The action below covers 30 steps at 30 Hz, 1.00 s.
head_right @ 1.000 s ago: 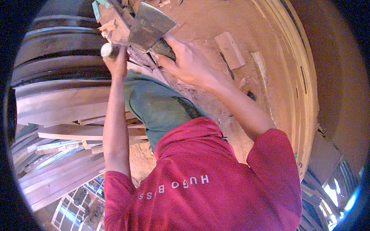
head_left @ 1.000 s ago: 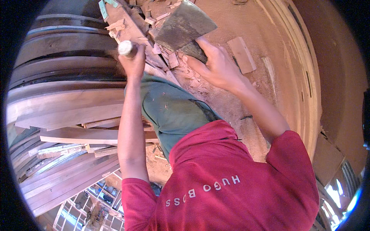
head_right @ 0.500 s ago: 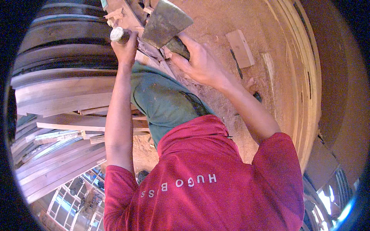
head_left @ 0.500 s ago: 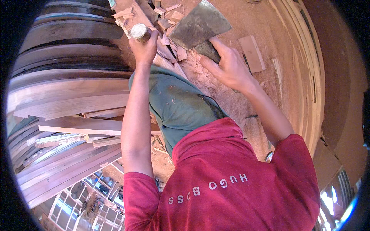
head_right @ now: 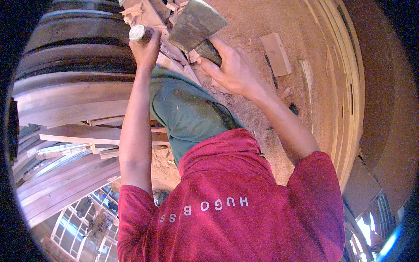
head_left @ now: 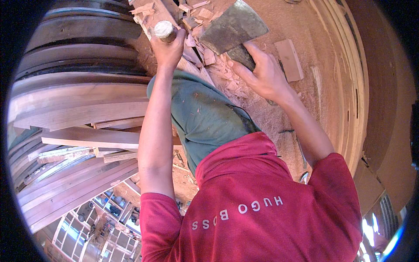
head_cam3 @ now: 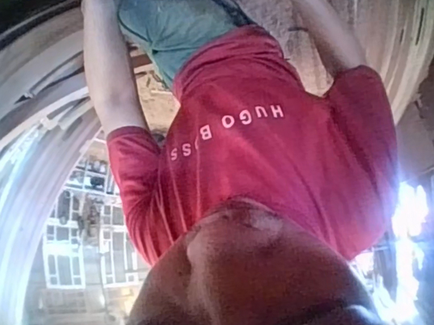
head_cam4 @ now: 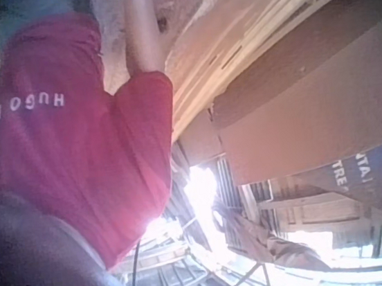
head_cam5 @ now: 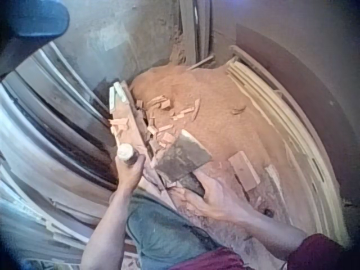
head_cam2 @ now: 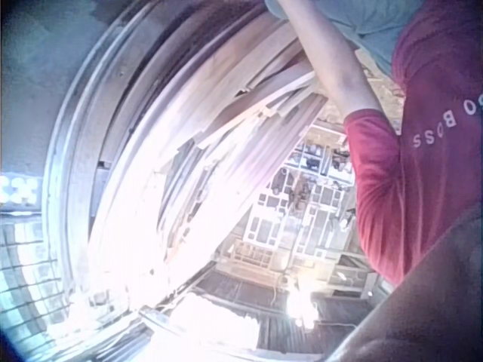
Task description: The person sits on the floor and uses a chisel and mallet to carve a long wooden plank. They repeatedly strike the chisel to remove wood chips, occasionally adjusting the plank's position and clearing debris from the work area.
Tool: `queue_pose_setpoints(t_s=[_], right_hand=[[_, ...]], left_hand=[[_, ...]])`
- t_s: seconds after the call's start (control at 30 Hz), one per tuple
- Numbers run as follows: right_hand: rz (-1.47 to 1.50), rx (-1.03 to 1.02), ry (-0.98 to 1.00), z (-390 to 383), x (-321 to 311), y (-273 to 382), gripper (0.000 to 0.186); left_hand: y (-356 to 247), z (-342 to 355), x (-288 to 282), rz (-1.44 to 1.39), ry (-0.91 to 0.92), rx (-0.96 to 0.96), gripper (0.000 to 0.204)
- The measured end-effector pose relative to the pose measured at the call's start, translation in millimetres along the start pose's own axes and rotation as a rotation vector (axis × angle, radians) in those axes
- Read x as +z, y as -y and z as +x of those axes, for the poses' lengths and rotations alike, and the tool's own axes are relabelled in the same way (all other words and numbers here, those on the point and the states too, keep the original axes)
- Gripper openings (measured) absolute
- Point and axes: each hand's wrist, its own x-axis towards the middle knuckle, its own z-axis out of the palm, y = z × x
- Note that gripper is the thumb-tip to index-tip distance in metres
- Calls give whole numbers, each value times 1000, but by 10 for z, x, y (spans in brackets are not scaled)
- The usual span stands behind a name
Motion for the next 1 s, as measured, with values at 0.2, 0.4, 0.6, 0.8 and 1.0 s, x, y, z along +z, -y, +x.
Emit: queue_pose_setpoints(t_s=[0.2, 0.4, 0.6, 0.8, 1.0], right_hand=[[-10, -11, 0, -22, 22, -14, 41], [-30, 20, 6, -23, 31, -19, 42], [22, -47, 30, 99, -43, 168, 50], [-27, -344, -29, 400, -116, 631, 42], [-369, -258, 174, 565, -111, 431, 36]], left_hand=[[-75, -4, -12, -3, 6, 26, 13], [-77, -20, -32, 3, 25, -1, 13], [4, -96, -90, 45, 46, 13, 8], [-131, -238, -17, -166, -16, 44, 17], [-48, -322, 44, -72, 3, 55, 20]])
